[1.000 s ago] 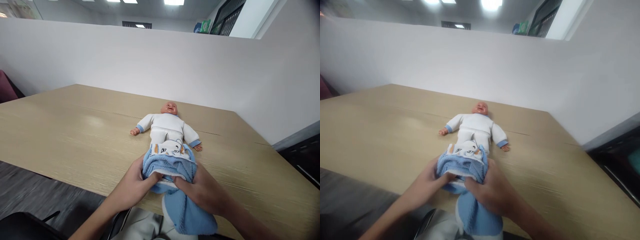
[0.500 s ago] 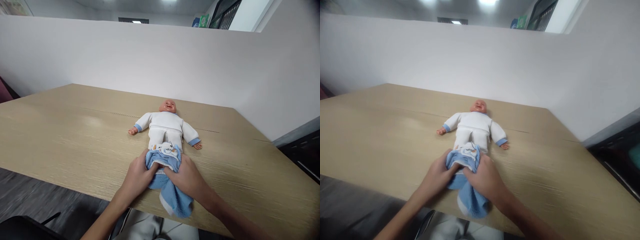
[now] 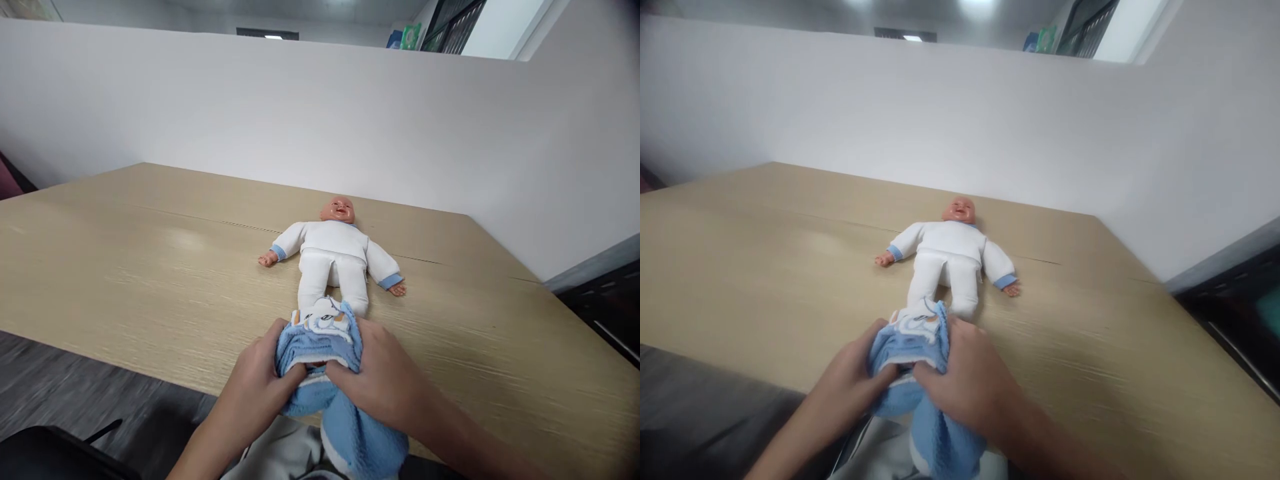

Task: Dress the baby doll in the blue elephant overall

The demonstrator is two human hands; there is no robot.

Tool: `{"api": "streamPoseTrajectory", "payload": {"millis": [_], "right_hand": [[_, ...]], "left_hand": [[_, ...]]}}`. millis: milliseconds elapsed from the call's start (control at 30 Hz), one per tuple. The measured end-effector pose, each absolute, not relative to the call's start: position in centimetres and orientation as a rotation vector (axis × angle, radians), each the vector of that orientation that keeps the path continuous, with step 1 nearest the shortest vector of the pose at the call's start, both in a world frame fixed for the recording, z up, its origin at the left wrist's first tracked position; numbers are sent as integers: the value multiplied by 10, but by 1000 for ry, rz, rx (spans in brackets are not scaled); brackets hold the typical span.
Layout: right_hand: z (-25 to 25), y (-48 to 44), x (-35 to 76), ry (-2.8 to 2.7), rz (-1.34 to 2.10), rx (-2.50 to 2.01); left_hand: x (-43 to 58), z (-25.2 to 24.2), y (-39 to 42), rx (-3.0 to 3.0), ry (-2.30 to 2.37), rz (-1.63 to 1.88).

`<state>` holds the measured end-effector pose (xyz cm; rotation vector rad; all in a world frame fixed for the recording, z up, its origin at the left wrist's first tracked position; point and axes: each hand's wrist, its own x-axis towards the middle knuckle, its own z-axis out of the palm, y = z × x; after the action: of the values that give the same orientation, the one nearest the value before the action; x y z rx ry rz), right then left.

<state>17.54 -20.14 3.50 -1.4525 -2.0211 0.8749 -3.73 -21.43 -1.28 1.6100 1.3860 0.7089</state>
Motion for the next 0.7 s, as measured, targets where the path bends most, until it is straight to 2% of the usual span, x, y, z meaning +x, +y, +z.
{"api": "streamPoseTrajectory", "payload": {"millis": [200,400,700], "right_hand": [[24,-204,174,-2129,796,-1526],[19,-217,170,-2239,637,-1769],[6,-204,184,-2010,914,-1405]], "left_hand": [[-37,-29,-214,1766,1448,566],[-32,-40,-217,1796,1344,638],[-32,-52,-221,1564,1197,894]]}}
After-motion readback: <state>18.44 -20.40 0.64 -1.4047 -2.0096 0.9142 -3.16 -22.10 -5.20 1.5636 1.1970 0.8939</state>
